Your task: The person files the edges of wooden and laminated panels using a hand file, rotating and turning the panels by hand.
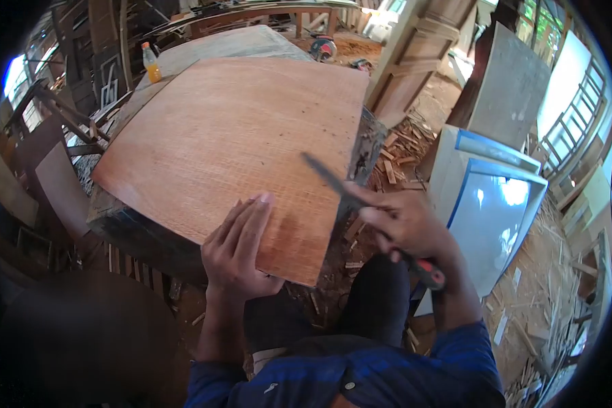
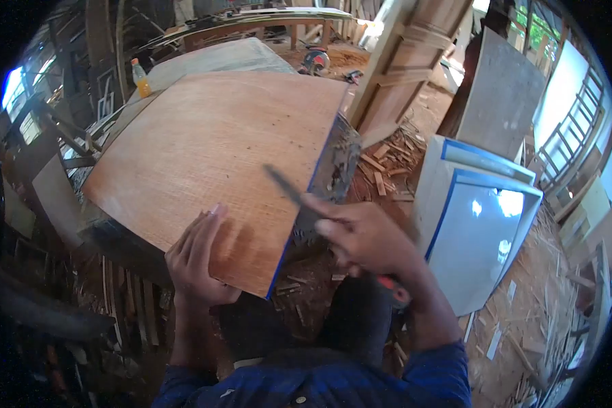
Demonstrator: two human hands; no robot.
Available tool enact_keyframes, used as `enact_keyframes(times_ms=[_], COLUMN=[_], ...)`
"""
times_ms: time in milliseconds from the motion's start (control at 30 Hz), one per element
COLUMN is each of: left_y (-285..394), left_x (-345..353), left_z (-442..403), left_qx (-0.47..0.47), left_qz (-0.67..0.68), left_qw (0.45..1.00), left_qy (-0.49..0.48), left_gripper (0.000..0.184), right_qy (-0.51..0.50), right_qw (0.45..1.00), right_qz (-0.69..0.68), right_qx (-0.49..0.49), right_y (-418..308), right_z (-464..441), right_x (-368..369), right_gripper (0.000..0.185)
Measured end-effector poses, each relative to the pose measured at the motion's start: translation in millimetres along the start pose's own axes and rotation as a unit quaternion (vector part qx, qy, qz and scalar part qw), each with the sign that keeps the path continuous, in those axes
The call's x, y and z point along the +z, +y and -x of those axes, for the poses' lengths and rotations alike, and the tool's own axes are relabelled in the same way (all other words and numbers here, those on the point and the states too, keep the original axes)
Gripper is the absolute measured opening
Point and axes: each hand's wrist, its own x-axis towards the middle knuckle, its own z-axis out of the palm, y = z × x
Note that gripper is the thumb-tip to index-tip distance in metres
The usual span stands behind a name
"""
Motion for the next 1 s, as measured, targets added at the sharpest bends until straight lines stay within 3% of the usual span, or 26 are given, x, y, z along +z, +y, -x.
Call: enact_keyframes(times_ms=[100, 200, 300, 400, 433, 533, 733, 867, 1000], left_y=[3.6, 1.5, 0.1, -0.1, 2.0, -0.8, -1.7, 0.0, -5.5], left_x=[3.2, -3.4, -3.4, 3.6, 3.6, -2.1, -0.3, 3.1, -1.0], left_z=[1.1, 3.3, 3.5, -0.1, 0.6, 2.7, 3.1, 1.4, 4.5], left_qx=[-0.003, -0.003, -0.010, -0.009, -0.007, -0.019, -0.022, -0.013, -0.013], left_qz=[0.005, 0.001, 0.011, 0.008, 0.005, 0.000, 0.011, 0.006, 0.005], left_qw=[1.000, 1.000, 1.000, 1.000, 1.000, 1.000, 1.000, 1.000, 1.000], left_qy=[-0.004, -0.005, -0.008, 0.002, 0.004, -0.003, -0.010, 0.010, 0.013], left_gripper=[0.073, 0.074, 0.076, 0.079, 0.080, 0.081, 0.083, 0.086, 0.089], right_qy=[-0.089, -0.063, -0.013, -0.034, -0.067, -0.051, 0.017, -0.028, -0.011], right_qw=[0.995, 0.997, 1.000, 0.999, 0.997, 0.998, 0.999, 0.998, 0.999], right_qz=[0.009, -0.038, 0.000, 0.004, -0.026, -0.039, -0.008, -0.009, -0.029], right_qx=[-0.042, -0.025, -0.012, 0.032, 0.003, -0.017, 0.039, -0.056, 0.040], right_y=[-30.4, -23.3, -4.3, -18.0, -20.3, -23.9, -17.8, -30.1, -35.8], right_z=[-25.2, -22.8, 3.0, 5.0, -2.1, -8.4, 22.9, -5.0, 12.4], right_x=[39.2, 34.9, -6.4, 25.4, 41.9, 55.4, 29.5, 67.1, 46.6], right_gripper=[0.050, 0.051, 0.052, 0.052, 0.053, 0.053, 0.050, 0.049, 0.049])
